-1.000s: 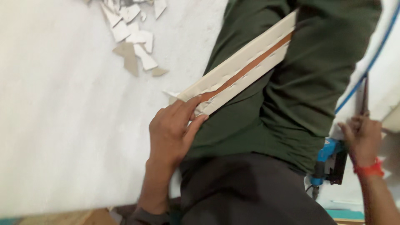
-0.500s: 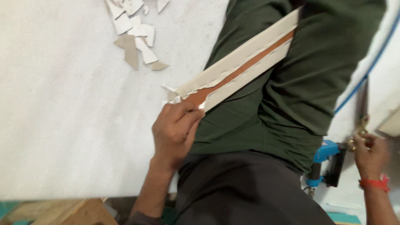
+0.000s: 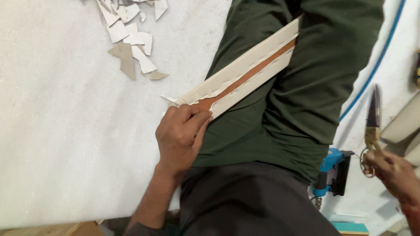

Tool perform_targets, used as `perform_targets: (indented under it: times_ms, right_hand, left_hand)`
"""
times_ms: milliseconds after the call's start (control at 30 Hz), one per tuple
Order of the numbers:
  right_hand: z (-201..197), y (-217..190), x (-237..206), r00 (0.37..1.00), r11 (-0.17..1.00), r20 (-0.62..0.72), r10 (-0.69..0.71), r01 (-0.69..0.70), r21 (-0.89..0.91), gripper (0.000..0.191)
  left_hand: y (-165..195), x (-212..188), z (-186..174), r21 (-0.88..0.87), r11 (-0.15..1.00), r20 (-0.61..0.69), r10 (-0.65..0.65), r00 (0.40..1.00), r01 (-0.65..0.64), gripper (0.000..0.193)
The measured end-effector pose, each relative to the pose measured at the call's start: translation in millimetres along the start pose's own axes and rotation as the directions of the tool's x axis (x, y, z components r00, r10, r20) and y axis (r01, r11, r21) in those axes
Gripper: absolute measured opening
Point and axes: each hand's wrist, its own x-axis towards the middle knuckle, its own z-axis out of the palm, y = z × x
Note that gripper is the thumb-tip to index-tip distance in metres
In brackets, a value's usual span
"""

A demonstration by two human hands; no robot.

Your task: The person sits on the floor and covers a long foam strip with fabric. They fold the fabric over the foam, staple it in place with a pneumatic staple gun, trim excess fabric with scissors, and press the edges down, then set the covered strip aside.

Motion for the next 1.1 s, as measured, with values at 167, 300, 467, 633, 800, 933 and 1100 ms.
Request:
perform_targets:
  times_ms: [167,300,467,633,800,933,1100]
  right_hand:
    - [43,-70,-45,0.962,0.946,0.017,-0.272,0.264,0.189,0.037]
    - [61,-166,-49,0.871,0.857,0.321,-0.372,0.455,-0.241,0.046]
    - [93,-277,14,0.791,0.106,0.576,-0.207,0.603,-0.791,0.037]
    - [97,-324,79,0.606,-0.292,0.732,-0.312,0.672,-0.681,0.041]
    - [111,-342,115,0.384,-0.434,0.828,-0.408,0.717,-0.546,0.053]
    - [133,-353,133,0.305,-0.531,0.892,-0.334,0.72,-0.446,0.058]
    - [155,-370,145,0.079,-0.553,0.915,-0.395,0.775,-0.306,0.054]
  left_hand:
    - [-4,-2,-11,-0.095,0.993,0.044,-0.059,0.997,0.063,0.016]
    - [-1,0,-10,-0.076,0.995,0.045,-0.056,0.997,0.06,0.02]
    - [-4,0,-3,-0.089,0.994,0.022,-0.065,0.998,0.067,0.01]
    - [-10,-3,-4,-0.12,0.99,0.03,-0.071,0.997,0.075,0.01]
    - [-8,0,-7,-0.124,0.989,0.043,-0.08,0.996,0.085,0.011]
    - [-5,3,-9,-0.126,0.987,0.031,-0.1,0.994,0.103,0.01]
    - [2,4,-5,-0.112,0.979,-0.012,-0.172,0.985,0.169,0.009]
